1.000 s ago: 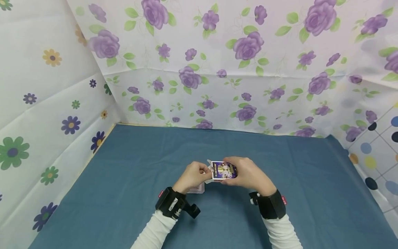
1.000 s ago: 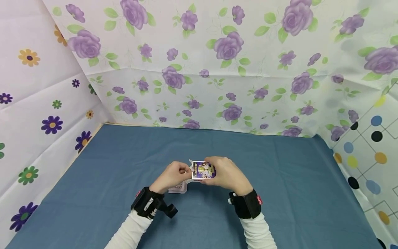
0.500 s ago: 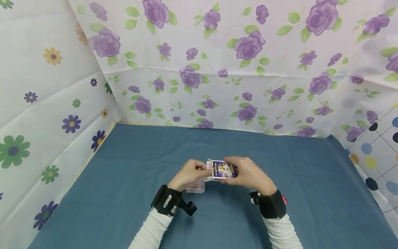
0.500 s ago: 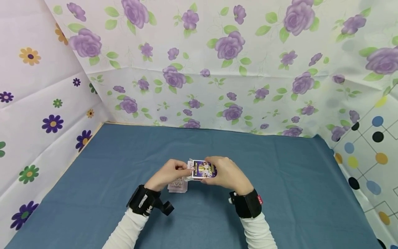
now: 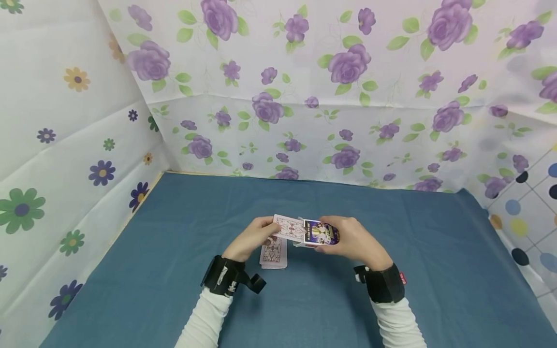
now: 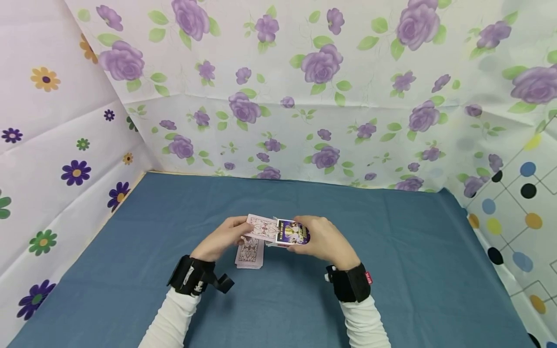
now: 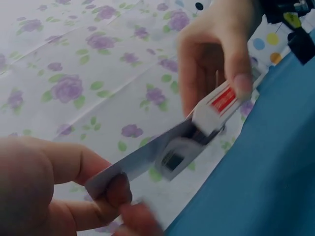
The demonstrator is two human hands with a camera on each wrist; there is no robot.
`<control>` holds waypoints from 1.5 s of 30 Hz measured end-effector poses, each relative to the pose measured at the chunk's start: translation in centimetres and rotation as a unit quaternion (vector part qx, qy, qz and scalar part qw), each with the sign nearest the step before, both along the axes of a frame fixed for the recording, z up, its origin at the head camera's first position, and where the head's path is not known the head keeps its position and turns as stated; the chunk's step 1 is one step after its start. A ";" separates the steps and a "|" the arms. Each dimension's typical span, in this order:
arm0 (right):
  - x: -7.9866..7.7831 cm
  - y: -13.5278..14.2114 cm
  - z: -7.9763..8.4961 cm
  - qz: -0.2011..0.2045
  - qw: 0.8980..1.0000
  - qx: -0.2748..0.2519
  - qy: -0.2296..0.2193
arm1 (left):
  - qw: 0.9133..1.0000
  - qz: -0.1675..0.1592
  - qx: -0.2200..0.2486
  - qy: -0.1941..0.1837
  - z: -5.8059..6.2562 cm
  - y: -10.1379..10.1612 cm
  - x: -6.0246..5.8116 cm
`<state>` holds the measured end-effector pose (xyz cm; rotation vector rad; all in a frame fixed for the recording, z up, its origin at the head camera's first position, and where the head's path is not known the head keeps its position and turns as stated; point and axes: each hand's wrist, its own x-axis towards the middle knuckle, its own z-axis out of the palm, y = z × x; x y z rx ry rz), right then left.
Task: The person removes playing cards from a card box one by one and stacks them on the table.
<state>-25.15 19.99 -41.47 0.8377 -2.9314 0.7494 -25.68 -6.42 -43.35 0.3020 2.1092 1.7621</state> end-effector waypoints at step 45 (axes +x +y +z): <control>-0.3 0.0 -0.5 0.003 1.000 -0.009 -0.017 | 0.949 0.273 -0.143 0.070 -5.4 -0.7 -1.1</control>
